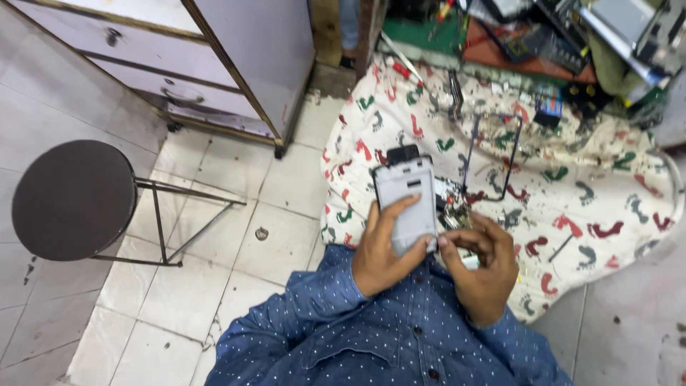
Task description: The person is disassembling a smartphone, removing the back cover and internal components. They carefully detach the battery and other parts, placing them on the work surface.
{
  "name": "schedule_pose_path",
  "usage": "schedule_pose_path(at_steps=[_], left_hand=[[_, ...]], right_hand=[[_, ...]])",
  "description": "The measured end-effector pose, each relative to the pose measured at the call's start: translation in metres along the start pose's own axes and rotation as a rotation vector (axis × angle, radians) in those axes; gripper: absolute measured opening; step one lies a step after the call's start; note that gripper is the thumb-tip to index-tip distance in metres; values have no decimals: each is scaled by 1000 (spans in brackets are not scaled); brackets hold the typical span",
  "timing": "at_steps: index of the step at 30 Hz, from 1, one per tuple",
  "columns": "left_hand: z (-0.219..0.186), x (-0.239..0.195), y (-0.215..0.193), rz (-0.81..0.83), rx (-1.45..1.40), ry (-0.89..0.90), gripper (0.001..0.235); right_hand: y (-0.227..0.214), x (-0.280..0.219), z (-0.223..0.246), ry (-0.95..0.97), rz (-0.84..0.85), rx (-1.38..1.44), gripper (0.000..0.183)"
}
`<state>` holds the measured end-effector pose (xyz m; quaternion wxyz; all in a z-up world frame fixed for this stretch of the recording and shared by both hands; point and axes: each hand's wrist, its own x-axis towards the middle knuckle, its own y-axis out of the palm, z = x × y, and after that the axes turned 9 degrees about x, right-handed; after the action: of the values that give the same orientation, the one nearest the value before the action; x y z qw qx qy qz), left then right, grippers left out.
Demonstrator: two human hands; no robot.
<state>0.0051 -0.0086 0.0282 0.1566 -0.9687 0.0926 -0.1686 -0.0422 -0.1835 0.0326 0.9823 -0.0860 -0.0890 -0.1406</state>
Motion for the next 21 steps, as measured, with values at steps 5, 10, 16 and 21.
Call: schedule_pose_path(at_steps=[5,10,16,21], left_hand=[[-17,13,-19,-124,61,113,64],[-25,19,-26,-178,126,161,65],[-21,19,-22,-206,178,196,64],[-18,18,-17,-233,213,222,63]], right_hand=[[7,23,25,5,55,170,62],[10,27,39,-89,79,86,63],[14,24,42,-155,67,34,67],[16,29,43,-217,88,-49,71]])
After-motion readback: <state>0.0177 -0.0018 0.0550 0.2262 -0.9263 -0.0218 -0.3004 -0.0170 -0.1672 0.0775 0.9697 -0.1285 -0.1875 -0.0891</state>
